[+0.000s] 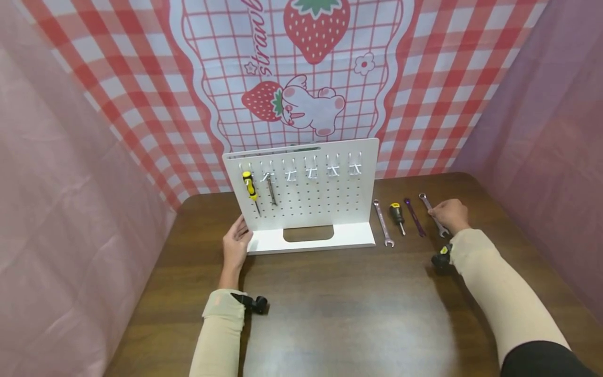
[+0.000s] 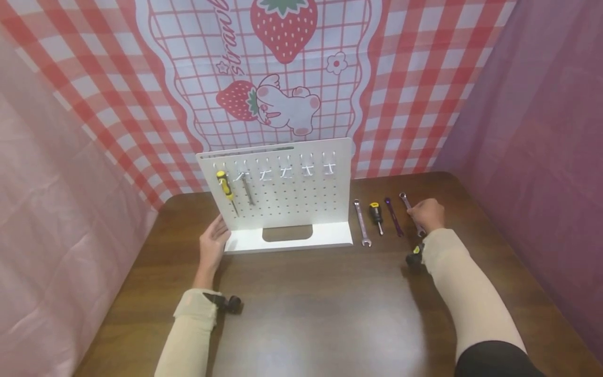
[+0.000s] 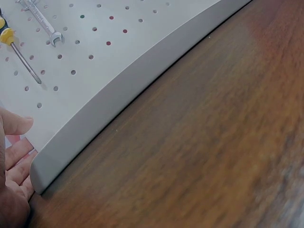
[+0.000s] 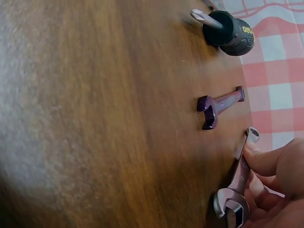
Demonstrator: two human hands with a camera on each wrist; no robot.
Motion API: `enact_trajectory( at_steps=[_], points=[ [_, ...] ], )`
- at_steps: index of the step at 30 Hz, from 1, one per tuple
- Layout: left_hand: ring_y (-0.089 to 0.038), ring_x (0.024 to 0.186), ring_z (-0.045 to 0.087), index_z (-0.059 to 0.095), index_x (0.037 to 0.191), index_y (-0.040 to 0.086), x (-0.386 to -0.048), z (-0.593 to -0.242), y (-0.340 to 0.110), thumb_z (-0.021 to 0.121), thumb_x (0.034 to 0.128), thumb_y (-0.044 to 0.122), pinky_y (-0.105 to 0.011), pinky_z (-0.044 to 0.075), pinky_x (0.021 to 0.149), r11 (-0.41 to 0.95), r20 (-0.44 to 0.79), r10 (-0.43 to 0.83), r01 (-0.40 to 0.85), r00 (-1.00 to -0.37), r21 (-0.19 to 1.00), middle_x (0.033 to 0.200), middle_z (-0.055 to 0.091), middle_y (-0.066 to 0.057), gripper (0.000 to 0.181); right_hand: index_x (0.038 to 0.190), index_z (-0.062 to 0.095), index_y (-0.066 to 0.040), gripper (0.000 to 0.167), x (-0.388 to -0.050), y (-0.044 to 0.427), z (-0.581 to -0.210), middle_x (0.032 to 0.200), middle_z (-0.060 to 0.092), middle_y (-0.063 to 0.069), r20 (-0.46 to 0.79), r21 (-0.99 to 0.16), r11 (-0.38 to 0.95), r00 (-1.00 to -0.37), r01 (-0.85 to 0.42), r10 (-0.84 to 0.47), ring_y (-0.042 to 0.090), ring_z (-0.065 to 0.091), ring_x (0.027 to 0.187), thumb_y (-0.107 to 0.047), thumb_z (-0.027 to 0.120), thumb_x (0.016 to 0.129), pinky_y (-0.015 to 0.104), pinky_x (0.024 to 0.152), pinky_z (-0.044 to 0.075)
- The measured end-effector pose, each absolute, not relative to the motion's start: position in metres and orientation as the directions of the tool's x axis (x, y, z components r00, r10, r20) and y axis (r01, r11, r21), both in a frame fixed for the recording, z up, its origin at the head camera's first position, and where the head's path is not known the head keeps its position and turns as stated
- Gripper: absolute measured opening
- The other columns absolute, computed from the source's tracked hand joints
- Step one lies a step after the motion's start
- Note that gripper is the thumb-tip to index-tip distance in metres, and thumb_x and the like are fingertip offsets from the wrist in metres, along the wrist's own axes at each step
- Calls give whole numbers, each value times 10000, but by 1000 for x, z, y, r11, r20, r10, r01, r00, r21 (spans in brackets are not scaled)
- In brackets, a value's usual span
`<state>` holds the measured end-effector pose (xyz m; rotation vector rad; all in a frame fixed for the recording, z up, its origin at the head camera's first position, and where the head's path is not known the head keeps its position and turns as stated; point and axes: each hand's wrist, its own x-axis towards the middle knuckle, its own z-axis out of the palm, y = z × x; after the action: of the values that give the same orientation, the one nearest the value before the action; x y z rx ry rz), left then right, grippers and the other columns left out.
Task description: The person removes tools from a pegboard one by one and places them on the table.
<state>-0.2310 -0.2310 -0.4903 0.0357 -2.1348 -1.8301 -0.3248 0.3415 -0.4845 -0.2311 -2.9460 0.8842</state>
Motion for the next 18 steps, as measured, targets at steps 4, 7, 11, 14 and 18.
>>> enact_trajectory(
  at_steps=[4, 7, 11, 14, 18],
  points=[
    [-404, 1266, 548, 458, 1475, -42, -230, -490, -231, 599, 936, -81, -483, 450, 1064, 179, 217, -229, 178, -949, 968, 1364, 565, -300, 559, 1000, 736, 96, 368, -324, 338, -486, 1053, 692, 306, 15, -551, 822, -983, 146, 184, 536, 571, 1009, -256, 656, 933, 614, 902, 453],
    [-401, 1267, 549, 455, 1477, -42, -230, -491, -231, 599, 937, -78, -481, 450, 1065, 182, 219, -229, 180, -948, 967, 1366, 565, -297, 560, 1001, 737, 93, 359, -325, 338, -486, 1030, 701, 293, 27, -544, 826, -980, 150, 195, 520, 585, 982, -249, 659, 926, 593, 858, 469],
    [-412, 1262, 550, 459, 1473, -46, -230, -492, -231, 603, 935, -83, -487, 454, 1059, 188, 226, -229, 184, -947, 965, 1358, 568, -303, 558, 994, 731, 94, 345, -324, 338, -485, 1011, 704, 289, 33, -530, 836, -981, 144, 190, 532, 585, 979, -236, 656, 927, 593, 835, 469],
    [-422, 1259, 549, 462, 1467, -57, -230, -494, -231, 602, 933, -92, -495, 454, 1055, 181, 228, -227, 189, -947, 965, 1353, 567, -312, 554, 998, 726, 89, 341, -323, 337, -486, 1019, 697, 296, 25, -532, 833, -981, 151, 194, 548, 576, 999, -238, 653, 933, 610, 849, 463],
    [-403, 1260, 550, 464, 1473, -43, -236, -498, -233, 596, 939, -86, -494, 447, 1062, 172, 225, -230, 188, -947, 967, 1356, 569, -301, 552, 1006, 726, 70, 364, -321, 336, -485, 1020, 697, 289, 4, -542, 821, -977, 178, 215, 545, 575, 1015, -279, 642, 946, 616, 851, 463]
  ],
)
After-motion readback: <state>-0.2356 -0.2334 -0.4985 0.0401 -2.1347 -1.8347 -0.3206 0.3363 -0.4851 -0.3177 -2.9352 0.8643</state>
